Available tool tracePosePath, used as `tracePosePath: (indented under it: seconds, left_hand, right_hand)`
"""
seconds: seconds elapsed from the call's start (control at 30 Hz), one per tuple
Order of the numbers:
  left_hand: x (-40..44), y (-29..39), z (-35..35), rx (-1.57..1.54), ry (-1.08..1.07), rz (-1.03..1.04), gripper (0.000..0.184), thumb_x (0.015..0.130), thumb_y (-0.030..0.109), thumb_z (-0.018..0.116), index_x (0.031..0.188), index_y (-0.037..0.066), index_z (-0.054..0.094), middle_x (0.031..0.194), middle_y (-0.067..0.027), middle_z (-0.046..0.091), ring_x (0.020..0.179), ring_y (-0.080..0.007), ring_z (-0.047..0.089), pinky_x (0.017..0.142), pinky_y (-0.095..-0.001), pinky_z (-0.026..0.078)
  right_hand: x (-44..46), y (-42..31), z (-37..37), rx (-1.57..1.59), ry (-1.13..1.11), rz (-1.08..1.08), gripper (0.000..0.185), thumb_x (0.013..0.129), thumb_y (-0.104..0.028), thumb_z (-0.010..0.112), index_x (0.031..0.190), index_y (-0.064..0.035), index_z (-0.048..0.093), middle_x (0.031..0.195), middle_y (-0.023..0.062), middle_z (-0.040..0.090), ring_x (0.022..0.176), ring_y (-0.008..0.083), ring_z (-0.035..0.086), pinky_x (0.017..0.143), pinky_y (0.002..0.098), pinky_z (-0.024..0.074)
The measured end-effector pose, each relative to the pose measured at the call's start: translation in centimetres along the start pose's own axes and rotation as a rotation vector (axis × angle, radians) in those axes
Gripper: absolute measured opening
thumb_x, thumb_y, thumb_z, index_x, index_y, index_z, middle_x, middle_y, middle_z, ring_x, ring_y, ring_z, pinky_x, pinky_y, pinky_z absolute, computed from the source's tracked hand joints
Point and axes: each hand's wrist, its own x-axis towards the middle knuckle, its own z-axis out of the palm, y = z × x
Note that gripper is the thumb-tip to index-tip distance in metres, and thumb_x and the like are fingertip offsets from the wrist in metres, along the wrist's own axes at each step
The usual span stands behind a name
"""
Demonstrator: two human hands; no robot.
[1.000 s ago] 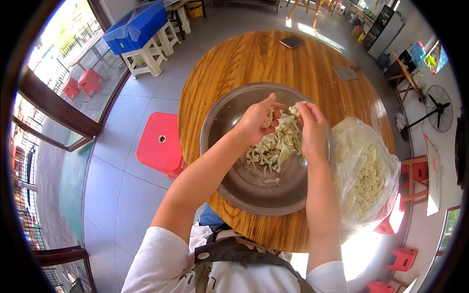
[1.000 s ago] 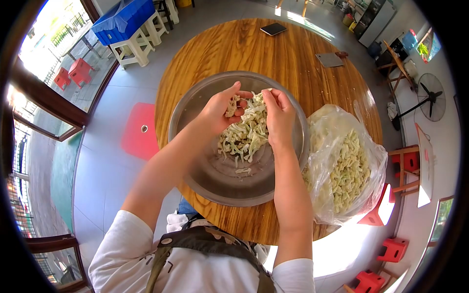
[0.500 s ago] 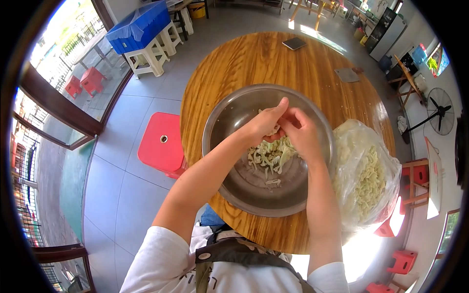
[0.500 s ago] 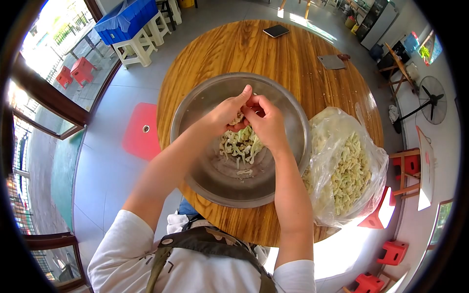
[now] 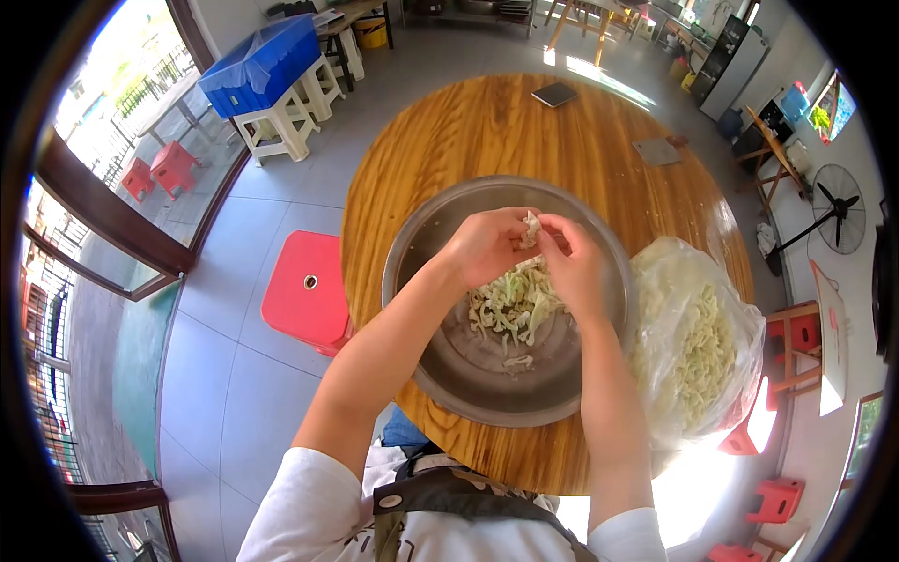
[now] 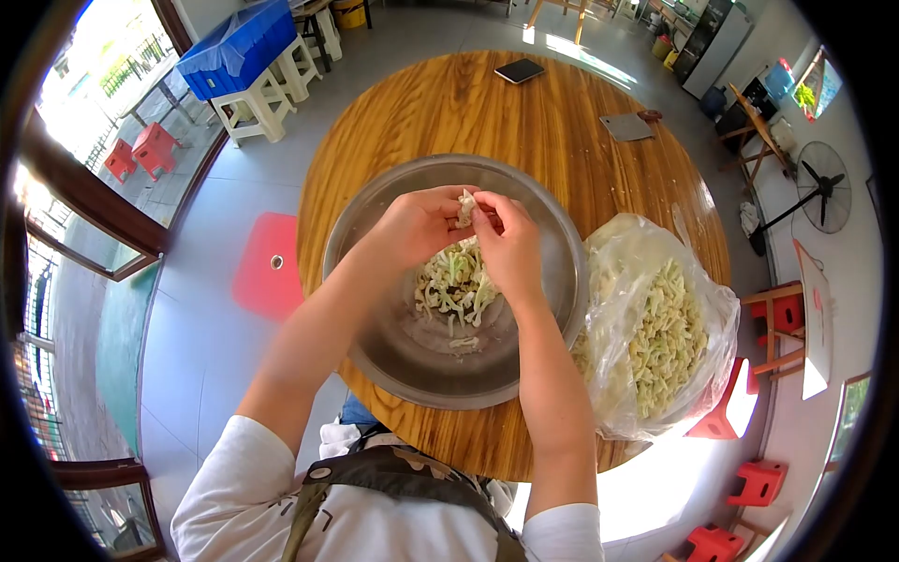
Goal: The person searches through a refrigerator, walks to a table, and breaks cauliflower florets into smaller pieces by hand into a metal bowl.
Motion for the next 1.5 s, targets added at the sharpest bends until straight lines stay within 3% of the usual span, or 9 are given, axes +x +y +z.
tracePosePath:
  seconds: [0.07,0.27,0.53,0.73,0.87,1.07,1.17,1.37,1.5]
  left_hand:
    - [0.6,-0.6,-0.5,-0.012,-0.079,0.021,0.027,0.085,0.005,0.041,0.11,-0.005,0.045,0.108,-0.0136,0.051,0.1,-0.0215,0.051,0.09,-0.0353,0.042]
    - [-0.2,-0.6,0.7,0.309,0.119,0.078,0.025,0.085,0.008,0.05,0.107,-0.003,0.048,0.1,-0.0098,0.055,0.095,-0.0183,0.055,0.089,-0.0286,0.043]
    - [0.1,-0.4,0.6,0.18,0.189,0.026,0.023,0.087,0.02,0.049,0.101,0.001,0.054,0.079,-0.0038,0.054,0.067,-0.0102,0.049,0.063,-0.0218,0.043]
    - [-0.2,0.1,0.6,0.147,0.176,0.051,0.023,0.089,0.024,0.045,0.096,0.004,0.055,0.07,-0.0007,0.048,0.06,-0.0084,0.043,0.055,-0.0201,0.037]
    - [0.0,-0.2,1.0,0.208,0.271,0.043,0.025,0.09,0.024,0.043,0.098,0.002,0.052,0.069,-0.0025,0.049,0.057,-0.009,0.039,0.053,-0.0231,0.035]
    - [0.7,-1.2,-0.3,0.311,0.389,0.219,0.033,0.085,0.012,0.044,0.115,-0.003,0.043,0.098,-0.0135,0.056,0.086,-0.0179,0.053,0.071,-0.0261,0.042]
    - [1.0,-1.4,-1.1,0.311,0.394,0.295,0.04,0.082,0.005,0.043,0.121,-0.004,0.039,0.112,-0.0161,0.052,0.105,-0.0225,0.048,0.085,-0.0289,0.038]
    - [0.9,-0.9,-0.5,0.276,0.423,0.344,0.033,0.079,-0.002,0.047,0.112,-0.004,0.048,0.108,-0.0143,0.055,0.106,-0.0206,0.049,0.085,-0.0279,0.039]
    - [0.4,-0.6,-0.1,0.388,0.502,0.288,0.027,0.08,0.013,0.055,0.103,0.0,0.057,0.107,-0.0096,0.057,0.106,-0.0181,0.048,0.091,-0.0306,0.032]
  right_hand:
    - [0.2,-0.3,-0.6,0.106,0.041,0.105,0.016,0.082,-0.013,0.057,0.096,-0.0047,0.06,0.082,0.0036,0.059,0.07,0.0088,0.054,0.063,0.0221,0.0438]
    - [-0.1,-1.9,-0.7,0.08,-0.017,0.179,0.021,0.084,-0.019,0.056,0.098,-0.0026,0.059,0.079,0.0006,0.059,0.069,0.0058,0.052,0.063,0.0201,0.0419]
    - [0.6,-1.0,-1.2,0.461,0.13,0.265,0.026,0.082,-0.024,0.06,0.09,0.0003,0.058,0.075,-0.0004,0.057,0.062,0.0044,0.048,0.054,0.0187,0.039]
    - [0.4,-1.7,-1.5,-0.148,0.036,0.365,0.027,0.081,-0.028,0.061,0.084,-0.0014,0.058,0.067,-0.0011,0.055,0.058,0.0044,0.047,0.053,0.0196,0.0387]
    - [0.1,-1.3,-0.5,0.217,0.006,0.167,0.024,0.079,-0.026,0.063,0.084,-0.0024,0.058,0.067,-0.0017,0.055,0.06,0.004,0.048,0.054,0.0193,0.039]
    - [0.3,-0.8,-0.7,0.238,0.176,0.099,0.015,0.079,-0.016,0.062,0.084,-0.003,0.057,0.069,-0.0018,0.053,0.061,0.0044,0.047,0.057,0.0193,0.0397]
    - [0.5,-0.5,-0.9,0.152,0.194,0.116,0.012,0.078,-0.013,0.061,0.084,-0.0031,0.057,0.07,-0.0013,0.053,0.062,0.0053,0.047,0.058,0.0199,0.0401]
    - [0.4,-0.5,-0.8,0.089,0.206,0.06,0.012,0.077,-0.009,0.06,0.087,-0.0035,0.058,0.077,0.0009,0.056,0.065,0.0079,0.05,0.061,0.0214,0.0421]
    - [0.3,-0.2,-1.0,0.025,0.181,0.056,0.015,0.076,-0.009,0.059,0.09,-0.0044,0.058,0.084,0.0026,0.057,0.068,0.0086,0.052,0.062,0.0221,0.0431]
